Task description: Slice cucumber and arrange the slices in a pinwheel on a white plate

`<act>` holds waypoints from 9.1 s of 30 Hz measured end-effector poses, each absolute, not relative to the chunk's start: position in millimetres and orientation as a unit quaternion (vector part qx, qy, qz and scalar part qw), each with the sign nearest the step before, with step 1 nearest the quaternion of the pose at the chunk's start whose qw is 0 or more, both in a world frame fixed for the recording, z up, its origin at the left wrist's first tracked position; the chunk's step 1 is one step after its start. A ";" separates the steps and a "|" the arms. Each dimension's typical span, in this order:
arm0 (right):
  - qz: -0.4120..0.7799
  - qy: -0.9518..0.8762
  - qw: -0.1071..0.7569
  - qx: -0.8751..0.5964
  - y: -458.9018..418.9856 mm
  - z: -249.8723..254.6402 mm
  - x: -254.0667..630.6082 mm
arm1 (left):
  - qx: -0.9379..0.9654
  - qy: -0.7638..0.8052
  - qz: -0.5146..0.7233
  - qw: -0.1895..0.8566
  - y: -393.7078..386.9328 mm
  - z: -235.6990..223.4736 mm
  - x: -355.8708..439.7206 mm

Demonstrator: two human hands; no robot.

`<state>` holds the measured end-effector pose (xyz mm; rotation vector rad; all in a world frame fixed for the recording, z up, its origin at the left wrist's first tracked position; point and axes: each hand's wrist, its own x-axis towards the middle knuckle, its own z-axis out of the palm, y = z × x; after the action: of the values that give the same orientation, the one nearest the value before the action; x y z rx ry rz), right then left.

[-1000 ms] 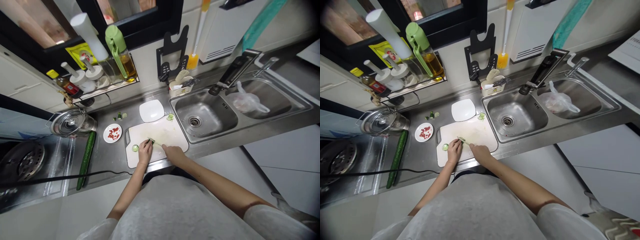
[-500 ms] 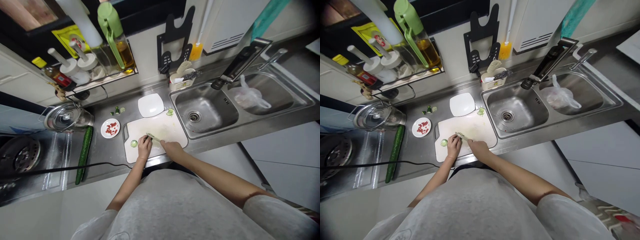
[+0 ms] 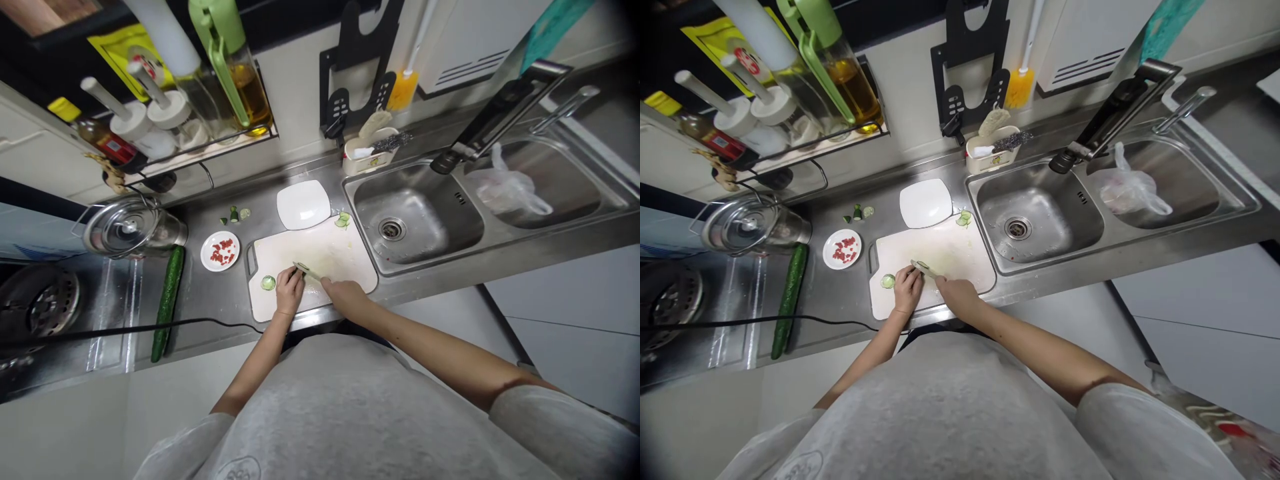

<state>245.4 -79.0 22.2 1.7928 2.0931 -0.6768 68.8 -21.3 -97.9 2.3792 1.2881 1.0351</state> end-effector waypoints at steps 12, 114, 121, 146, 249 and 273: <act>-0.237 0.731 0.160 0.619 -72.6 19.6 244.8 | 0.812 0.439 0.350 0.162 -22.2 -100.9 67.6; -0.548 0.536 -0.253 0.590 -57.8 22.3 260.3 | 0.169 0.372 0.352 0.842 -1.2 -22.4 98.9; -0.506 0.536 -0.245 0.630 -60.6 11.0 273.1 | 0.217 0.421 0.369 0.800 -4.2 -35.6 83.6; -0.281 0.692 0.142 0.650 -87.1 15.9 247.7 | 0.735 0.628 0.054 0.249 4.0 -48.4 67.0; -0.253 0.568 -0.126 0.773 -64.3 -40.5 343.6 | 0.567 0.754 0.156 0.293 -4.0 -50.7 -7.1; -0.085 0.560 -0.055 0.822 12.7 -8.1 331.7 | 0.652 0.652 0.328 0.207 -45.8 -68.9 10.6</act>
<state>331.7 12.7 -8.1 2.6773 1.8247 -0.2769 10.6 -45.8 -68.9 1.8143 1.8147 0.9127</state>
